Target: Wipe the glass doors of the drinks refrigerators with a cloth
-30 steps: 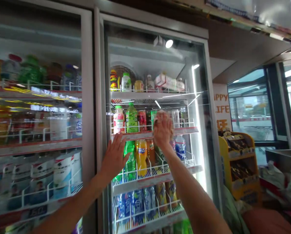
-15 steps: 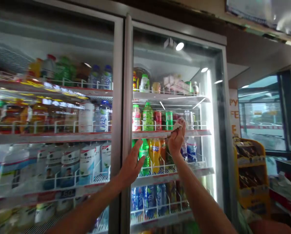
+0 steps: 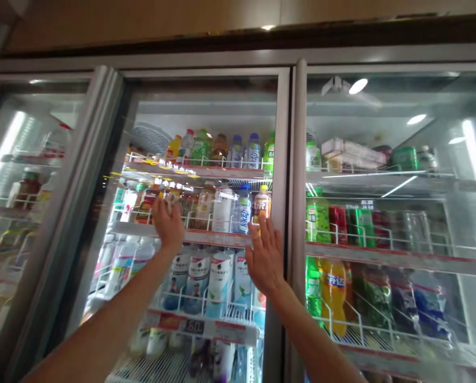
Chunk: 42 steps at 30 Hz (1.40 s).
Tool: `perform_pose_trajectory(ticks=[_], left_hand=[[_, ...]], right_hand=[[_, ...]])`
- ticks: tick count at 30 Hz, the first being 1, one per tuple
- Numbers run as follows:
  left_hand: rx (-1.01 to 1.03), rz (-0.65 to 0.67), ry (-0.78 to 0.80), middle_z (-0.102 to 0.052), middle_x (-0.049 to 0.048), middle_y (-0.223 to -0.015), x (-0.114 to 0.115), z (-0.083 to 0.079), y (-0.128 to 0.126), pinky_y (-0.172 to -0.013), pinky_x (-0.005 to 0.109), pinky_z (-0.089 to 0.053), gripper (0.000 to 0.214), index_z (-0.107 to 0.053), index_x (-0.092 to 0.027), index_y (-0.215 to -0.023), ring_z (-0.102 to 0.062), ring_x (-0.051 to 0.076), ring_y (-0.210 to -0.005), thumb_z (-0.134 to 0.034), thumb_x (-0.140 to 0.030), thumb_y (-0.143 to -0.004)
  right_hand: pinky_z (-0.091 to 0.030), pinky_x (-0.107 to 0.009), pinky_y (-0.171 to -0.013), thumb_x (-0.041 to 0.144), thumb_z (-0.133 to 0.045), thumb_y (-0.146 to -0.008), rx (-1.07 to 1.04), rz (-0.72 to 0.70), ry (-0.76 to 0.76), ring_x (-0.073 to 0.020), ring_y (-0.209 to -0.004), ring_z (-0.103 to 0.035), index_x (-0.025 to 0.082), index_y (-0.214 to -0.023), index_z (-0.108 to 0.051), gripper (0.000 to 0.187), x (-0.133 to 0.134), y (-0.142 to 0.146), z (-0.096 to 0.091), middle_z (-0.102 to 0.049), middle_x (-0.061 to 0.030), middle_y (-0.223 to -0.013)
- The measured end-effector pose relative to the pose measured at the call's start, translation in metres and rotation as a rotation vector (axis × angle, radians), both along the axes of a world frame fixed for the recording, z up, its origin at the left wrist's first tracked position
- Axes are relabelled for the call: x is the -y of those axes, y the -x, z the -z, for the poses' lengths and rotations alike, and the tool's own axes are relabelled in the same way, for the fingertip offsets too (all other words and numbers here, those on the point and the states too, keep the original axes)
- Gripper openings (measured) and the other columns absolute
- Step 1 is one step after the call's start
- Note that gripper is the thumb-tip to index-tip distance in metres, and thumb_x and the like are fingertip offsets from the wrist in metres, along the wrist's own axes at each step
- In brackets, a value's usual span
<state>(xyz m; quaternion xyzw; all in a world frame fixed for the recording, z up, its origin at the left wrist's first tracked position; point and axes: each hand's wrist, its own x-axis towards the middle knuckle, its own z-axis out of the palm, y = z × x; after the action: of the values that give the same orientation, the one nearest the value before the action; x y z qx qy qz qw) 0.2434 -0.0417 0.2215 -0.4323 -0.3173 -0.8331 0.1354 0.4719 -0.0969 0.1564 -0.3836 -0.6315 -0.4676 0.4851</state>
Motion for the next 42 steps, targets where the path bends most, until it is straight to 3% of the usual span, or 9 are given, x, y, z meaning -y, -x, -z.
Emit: perform_pose_trajectory(ticks=[8,11,16,19,24,31,33,39,42], left_hand=[[-1.045,-0.277,-0.278,-0.042,0.0066,-0.14,0.0,0.01,-0.111,-0.111,0.041,-0.029,0.039,-0.049,-0.016,-0.126,-0.016,0.021,-0.139,-0.033,-0.026,-0.092],[-1.036,-0.357,-0.244,-0.039,0.0039,-0.143,-0.007,0.006,-0.072,-0.111,0.046,-0.027,0.039,-0.047,-0.021,-0.128,-0.018,0.022,-0.139,-0.034,-0.024,-0.091],[-0.488,-0.345,0.037,-0.027,0.0121,-0.147,-0.03,-0.015,0.04,-0.11,0.055,-0.021,0.043,-0.046,-0.016,-0.129,-0.015,0.03,-0.139,-0.036,-0.026,-0.089],[-0.489,-0.3,-0.007,-0.029,0.0138,-0.146,-0.027,-0.013,0.019,-0.111,0.055,-0.021,0.043,-0.045,-0.012,-0.129,-0.009,0.029,-0.14,-0.033,-0.021,-0.088],[-1.064,-0.275,-0.23,-0.038,0.0061,-0.143,-0.014,0.013,-0.046,-0.111,0.04,-0.029,0.04,-0.047,-0.019,-0.127,-0.012,0.02,-0.14,-0.035,-0.022,-0.089],[-0.311,-0.396,0.054,-0.036,0.0129,-0.143,-0.045,-0.004,0.115,-0.112,0.052,-0.023,0.043,-0.043,-0.013,-0.13,-0.018,0.026,-0.139,-0.031,-0.024,-0.09],[-0.3,-0.386,0.066,-0.034,0.0122,-0.144,-0.043,0.003,0.107,-0.112,0.054,-0.021,0.044,-0.042,-0.014,-0.131,-0.014,0.027,-0.139,-0.031,-0.022,-0.089],[-1.09,-0.3,-0.164,-0.036,0.0039,-0.144,-0.009,0.065,-0.02,-0.112,0.044,-0.028,0.044,-0.042,-0.019,-0.132,-0.002,0.022,-0.141,-0.035,-0.02,-0.088],[-1.013,-0.338,-0.106,-0.036,0.0042,-0.144,-0.016,0.077,0.017,-0.113,0.042,-0.027,0.043,-0.04,-0.02,-0.133,-0.009,0.021,-0.14,-0.033,-0.022,-0.09]], right_hand=[[-0.026,-0.046,-0.108,0.025,-0.036,-0.09,-0.044,0.174,-0.154,-0.0234,-0.136,-0.028,0.02,-0.146,-0.007,0.064,-0.026,0.002,0.012,-0.034,-0.0123,-0.145],[-0.029,-0.047,-0.106,0.024,-0.036,-0.089,-0.049,0.198,-0.172,-0.0239,-0.134,-0.031,0.021,-0.146,-0.01,0.063,-0.024,-0.007,0.015,-0.036,-0.012,-0.144],[-0.027,-0.05,-0.108,0.024,-0.038,-0.088,-0.036,0.224,-0.142,-0.0255,-0.136,-0.026,0.02,-0.146,-0.013,0.063,-0.023,-0.005,0.011,-0.034,-0.0114,-0.145],[-0.025,-0.051,-0.109,0.025,-0.037,-0.089,-0.071,0.205,-0.087,-0.0256,-0.138,-0.023,0.019,-0.145,-0.016,0.061,-0.028,0.017,-0.004,-0.031,-0.0112,-0.146],[-0.024,-0.052,-0.108,0.028,-0.036,-0.089,-0.142,0.212,-0.119,-0.0268,-0.137,-0.025,0.017,-0.143,-0.025,0.055,-0.035,0.043,-0.021,-0.034,-0.0133,-0.145],[-0.023,-0.05,-0.109,0.03,-0.038,-0.088,-0.089,0.226,-0.118,-0.0258,-0.138,-0.022,0.015,-0.141,-0.028,0.056,-0.034,0.039,-0.016,-0.032,-0.0126,-0.146],[-0.023,-0.049,-0.109,0.031,-0.037,-0.088,-0.053,0.229,-0.113,-0.0251,-0.138,-0.022,0.014,-0.141,-0.029,0.055,-0.033,0.039,-0.016,-0.033,-0.0124,-0.145],[-0.024,-0.049,-0.109,0.033,-0.036,-0.088,-0.047,0.222,-0.129,-0.026,-0.136,-0.026,0.014,-0.139,-0.034,0.054,-0.034,0.037,-0.015,-0.036,-0.0122,-0.143],[-0.025,-0.05,-0.108,0.036,-0.034,-0.088,-0.051,0.213,-0.122,-0.0266,-0.136,-0.025,0.014,-0.139,-0.034,0.055,-0.034,0.035,-0.015,-0.035,-0.0116,-0.144]])
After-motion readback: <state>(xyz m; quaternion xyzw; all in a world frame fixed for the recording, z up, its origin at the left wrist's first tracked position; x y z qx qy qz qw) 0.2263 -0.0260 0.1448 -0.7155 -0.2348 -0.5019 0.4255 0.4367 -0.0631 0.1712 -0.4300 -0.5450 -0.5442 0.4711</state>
